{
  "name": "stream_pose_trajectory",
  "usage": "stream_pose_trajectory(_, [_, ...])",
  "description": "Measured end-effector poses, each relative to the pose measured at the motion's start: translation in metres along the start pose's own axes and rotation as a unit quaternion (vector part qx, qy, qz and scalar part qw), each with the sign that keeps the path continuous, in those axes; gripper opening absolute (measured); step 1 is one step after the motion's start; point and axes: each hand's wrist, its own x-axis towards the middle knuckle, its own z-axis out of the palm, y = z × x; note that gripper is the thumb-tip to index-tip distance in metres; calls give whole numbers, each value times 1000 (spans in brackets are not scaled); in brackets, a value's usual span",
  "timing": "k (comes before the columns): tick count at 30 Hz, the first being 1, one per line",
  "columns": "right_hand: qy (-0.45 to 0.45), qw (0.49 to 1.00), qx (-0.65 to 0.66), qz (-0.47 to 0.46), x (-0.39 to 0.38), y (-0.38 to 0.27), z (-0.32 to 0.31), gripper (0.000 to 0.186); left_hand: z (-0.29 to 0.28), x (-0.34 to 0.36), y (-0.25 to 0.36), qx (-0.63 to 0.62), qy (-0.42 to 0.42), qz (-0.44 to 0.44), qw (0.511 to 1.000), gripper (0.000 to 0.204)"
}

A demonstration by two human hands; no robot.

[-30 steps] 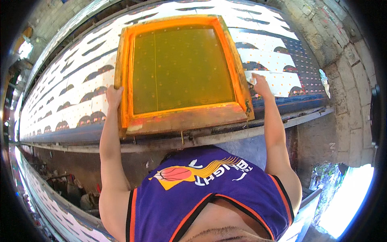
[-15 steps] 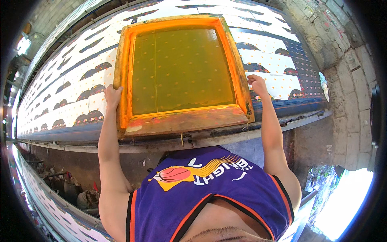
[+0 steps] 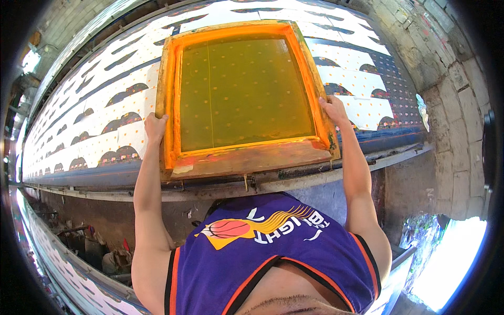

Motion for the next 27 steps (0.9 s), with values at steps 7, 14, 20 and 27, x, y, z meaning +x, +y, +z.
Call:
stream_pose_trajectory(7, [-14,1000,-4,22,-1,-7,-11,55,9,-2,1,-11,8,-3,1000,50])
stream_pose_trajectory(14, [-41,998,2,44,-1,-12,-9,63,13,-2,-4,18,4,-10,1000,53])
stream_pose_trajectory(20, [-30,997,-64,12,3,3,1,65,18,-1,-4,16,-17,-23,999,54])
stream_pose_trajectory(27, [120,969,-165,-141,-31,-48,11,52,12,-6,2,-3,-40,-12,999,62])
